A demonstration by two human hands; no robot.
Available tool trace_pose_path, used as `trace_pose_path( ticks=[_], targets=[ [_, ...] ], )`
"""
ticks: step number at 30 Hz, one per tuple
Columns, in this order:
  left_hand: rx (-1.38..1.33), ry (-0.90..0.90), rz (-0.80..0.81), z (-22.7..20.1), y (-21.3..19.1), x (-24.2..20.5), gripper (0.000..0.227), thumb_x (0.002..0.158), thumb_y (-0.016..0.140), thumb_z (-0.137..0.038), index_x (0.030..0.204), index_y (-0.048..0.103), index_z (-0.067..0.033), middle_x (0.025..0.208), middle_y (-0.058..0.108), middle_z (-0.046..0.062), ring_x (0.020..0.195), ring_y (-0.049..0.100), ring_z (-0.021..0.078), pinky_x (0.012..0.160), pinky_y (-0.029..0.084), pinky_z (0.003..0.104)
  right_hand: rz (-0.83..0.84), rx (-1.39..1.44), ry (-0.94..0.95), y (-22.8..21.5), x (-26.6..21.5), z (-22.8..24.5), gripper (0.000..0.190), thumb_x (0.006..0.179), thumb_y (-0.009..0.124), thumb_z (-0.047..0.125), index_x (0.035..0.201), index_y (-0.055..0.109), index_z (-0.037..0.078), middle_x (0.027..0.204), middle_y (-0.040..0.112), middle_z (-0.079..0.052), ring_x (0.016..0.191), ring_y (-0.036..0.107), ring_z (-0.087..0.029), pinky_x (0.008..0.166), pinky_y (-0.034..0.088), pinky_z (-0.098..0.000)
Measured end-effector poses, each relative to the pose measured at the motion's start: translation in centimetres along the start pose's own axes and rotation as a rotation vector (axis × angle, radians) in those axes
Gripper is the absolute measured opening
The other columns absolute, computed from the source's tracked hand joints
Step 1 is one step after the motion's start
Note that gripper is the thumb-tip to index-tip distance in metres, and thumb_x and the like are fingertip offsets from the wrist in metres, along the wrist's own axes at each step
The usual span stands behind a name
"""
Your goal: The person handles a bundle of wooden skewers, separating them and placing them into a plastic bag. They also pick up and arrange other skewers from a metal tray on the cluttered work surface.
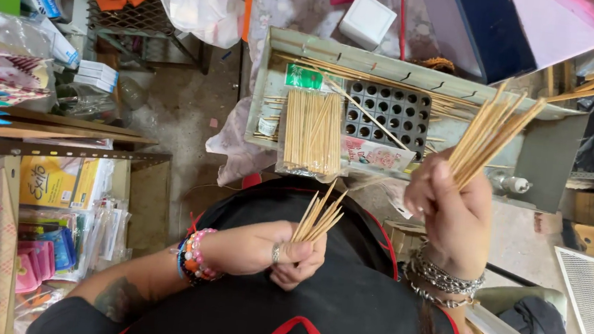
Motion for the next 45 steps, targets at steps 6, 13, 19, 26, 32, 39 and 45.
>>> trace_pose_path(
  ticks=[6, 13, 19, 26, 32, 39, 45],
  targets=[
    [-0.083, 0.071, -0.1, -2.9, 1.5, 1.6, 0.032, 0.112, 0.044, -0.021, 0.083, 0.046, -0.0084, 0.06, 0.03, -0.005, 0.046, 0.025, 0.003, 0.041, 0.026, 0.016, 0.133, 0.097, -0.192, 3.8, -1.5, -1.2, 0.042, 0.1, 0.052, 0.011, 0.059, 0.046, 0.008, 0.041, 0.038, 0.001, 0.033, 0.027, -0.011, 0.037, 0.029, -0.0239],
    [0.17, 0.085, -0.313, -4.2, 1.3, -0.2, 0.033, 0.114, 0.037, -0.023, 0.087, 0.047, -0.0054, 0.051, 0.041, 0.003, 0.032, 0.04, 0.0087, 0.031, 0.034, 0.021, 0.347, -0.682, -1.053, 6.7, -1.8, 0.0, 0.015, 0.091, 0.067, -0.004, 0.102, 0.076, -0.004, 0.055, 0.044, -0.005, 0.038, 0.043, -0.019, 0.04, 0.046, -0.0328],
    [0.728, -0.101, -0.256, -5.5, 1.2, -0.2, 0.04, 0.107, 0.044, -0.019, 0.072, 0.06, -0.0102, 0.05, 0.061, 0.005, 0.047, 0.061, 0.014, 0.049, 0.052, 0.026, 0.216, -0.79, -1.35, 9.8, -1.7, 3.1, 0.02, 0.094, 0.059, -0.005, 0.089, 0.078, 0.001, 0.057, 0.042, -0.005, 0.043, 0.037, -0.014, 0.044, 0.039, -0.0247],
    [0.989, -0.046, -0.235, -8.1, 3.3, 0.4, 0.052, 0.103, 0.049, -0.036, 0.065, 0.057, -0.002, 0.053, 0.058, 0.016, 0.055, 0.057, 0.0284, 0.056, 0.051, 0.041, 0.361, -0.881, -1.305, 7.6, -1.3, 1.7, 0.025, 0.099, 0.052, 0.003, 0.1, 0.075, -0.007, 0.067, 0.047, -0.01, 0.048, 0.049, -0.019, 0.046, 0.046, -0.0324],
    [1.334, 0.458, -0.462, -9.7, 4.2, -0.7, 0.029, 0.104, 0.054, -0.031, 0.099, 0.071, -0.0087, 0.072, 0.068, 0.005, 0.075, 0.07, 0.0258, 0.07, 0.058, 0.038, 0.093, -0.42, -0.889, 4.3, -2.4, -1.6, 0.025, 0.1, 0.058, 0.016, 0.105, 0.071, -0.006, 0.077, 0.051, -0.01, 0.049, 0.048, -0.017, 0.046, 0.044, -0.0304],
    [1.982, 0.593, -0.507, -10.4, 2.0, -1.0, 0.024, 0.096, 0.077, -0.015, 0.115, 0.063, -0.0091, 0.11, 0.066, 0.007, 0.105, 0.061, 0.0279, 0.092, 0.042, 0.044, -0.137, 0.31, -0.376, 3.4, -2.3, -2.3, 0.02, 0.1, 0.069, 0.02, 0.103, 0.067, 0.001, 0.08, 0.056, -0.006, 0.047, 0.04, -0.009, 0.04, 0.029, -0.0224],
    [2.197, 0.702, -0.52, -8.9, 1.8, -1.7, 0.005, 0.104, 0.063, -0.003, 0.106, 0.066, -0.0061, 0.114, 0.069, 0.006, 0.115, 0.062, 0.0279, 0.11, 0.038, 0.055, 0.014, 0.33, -0.272, 5.6, -2.1, -1.9, 0.017, 0.101, 0.068, 0.02, 0.106, 0.071, 0.004, 0.072, 0.058, -0.002, 0.051, 0.045, -0.009, 0.044, 0.037, -0.0211]
  ],
)
Point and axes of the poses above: each hand's wrist, its own x-axis towards the middle knuckle, its own y-axis out of the palm, z = x × y, the point moved 2 cm from there along x, towards the middle knuckle
